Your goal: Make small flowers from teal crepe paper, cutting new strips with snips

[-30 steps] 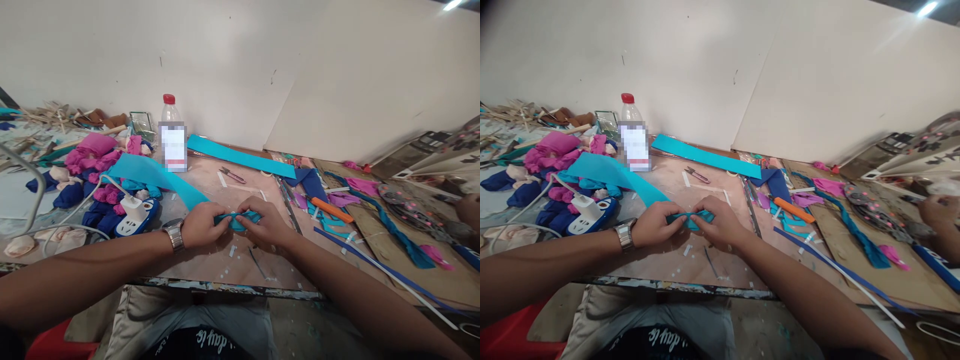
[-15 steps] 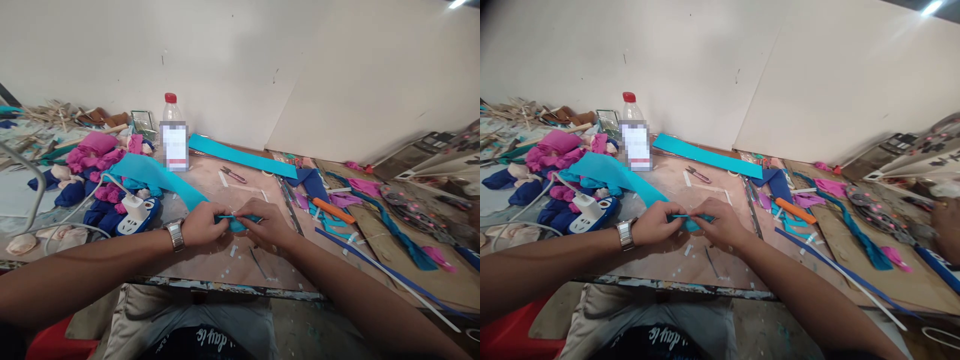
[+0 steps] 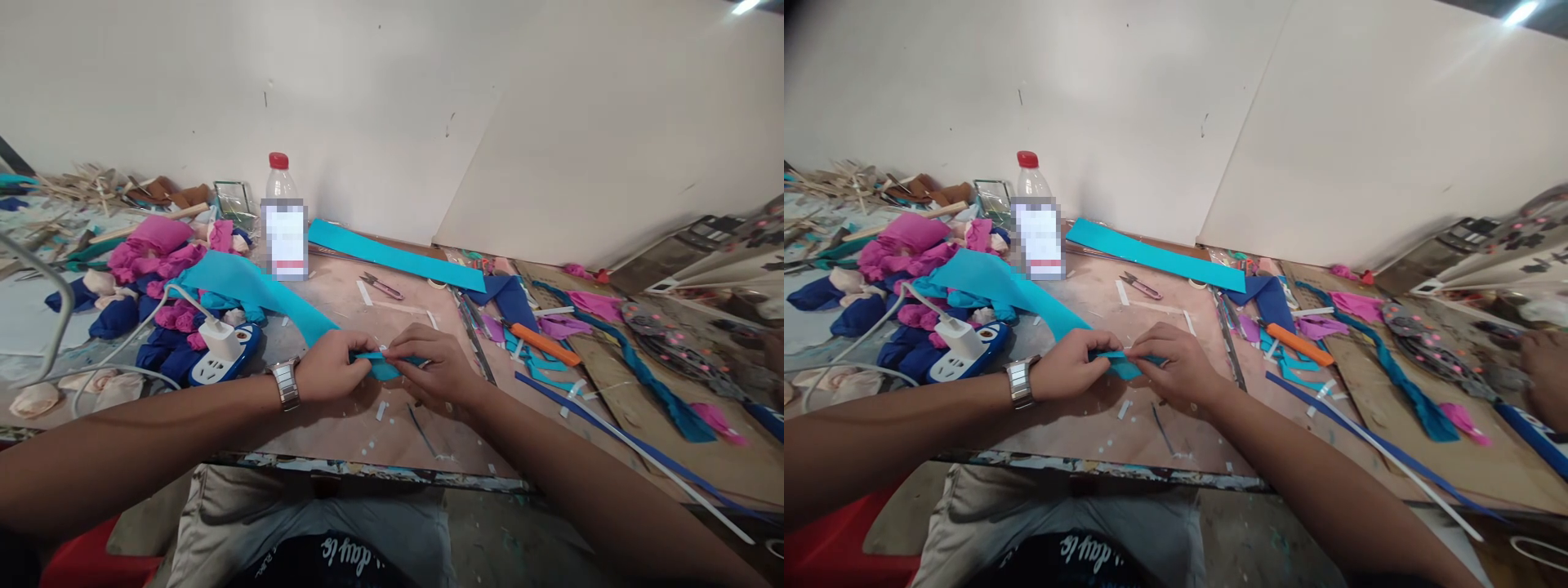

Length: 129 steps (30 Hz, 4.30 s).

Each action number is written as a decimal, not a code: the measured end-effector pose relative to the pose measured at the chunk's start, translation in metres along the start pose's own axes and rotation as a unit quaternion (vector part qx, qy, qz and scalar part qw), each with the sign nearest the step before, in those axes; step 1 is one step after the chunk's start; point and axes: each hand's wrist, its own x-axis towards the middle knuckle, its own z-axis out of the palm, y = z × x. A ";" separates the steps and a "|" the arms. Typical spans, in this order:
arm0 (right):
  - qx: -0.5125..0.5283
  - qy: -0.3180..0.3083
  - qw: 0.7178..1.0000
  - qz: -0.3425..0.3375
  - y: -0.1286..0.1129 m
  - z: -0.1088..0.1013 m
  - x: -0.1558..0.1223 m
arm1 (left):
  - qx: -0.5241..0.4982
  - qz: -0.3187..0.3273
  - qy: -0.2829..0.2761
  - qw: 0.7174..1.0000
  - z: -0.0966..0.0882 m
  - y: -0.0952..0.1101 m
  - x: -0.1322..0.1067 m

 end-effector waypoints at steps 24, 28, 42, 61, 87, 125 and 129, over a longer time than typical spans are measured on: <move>-0.078 0.036 0.996 -0.038 -0.001 0.003 0.000 | 0.063 0.037 0.044 0.996 0.001 0.002 0.000; -0.080 0.027 0.996 -0.021 -0.004 0.004 -0.001 | 0.086 0.060 0.052 0.993 0.001 0.003 -0.001; -0.081 0.006 0.996 0.026 -0.008 0.003 -0.002 | 0.153 0.106 0.056 0.981 0.003 -0.001 -0.001; -0.068 -0.009 0.995 0.072 -0.011 0.006 -0.002 | 0.204 0.126 0.056 0.969 0.006 -0.006 0.000; -0.063 -0.008 0.995 0.073 -0.007 0.005 -0.002 | 0.264 0.148 0.029 0.953 0.005 -0.008 0.003; -0.068 -0.040 0.994 0.077 0.002 -0.003 0.000 | 0.231 0.075 0.022 0.970 0.000 -0.003 -0.001; -0.062 -0.018 0.993 0.100 0.007 -0.006 0.001 | 0.237 0.062 0.019 0.969 0.000 -0.003 -0.002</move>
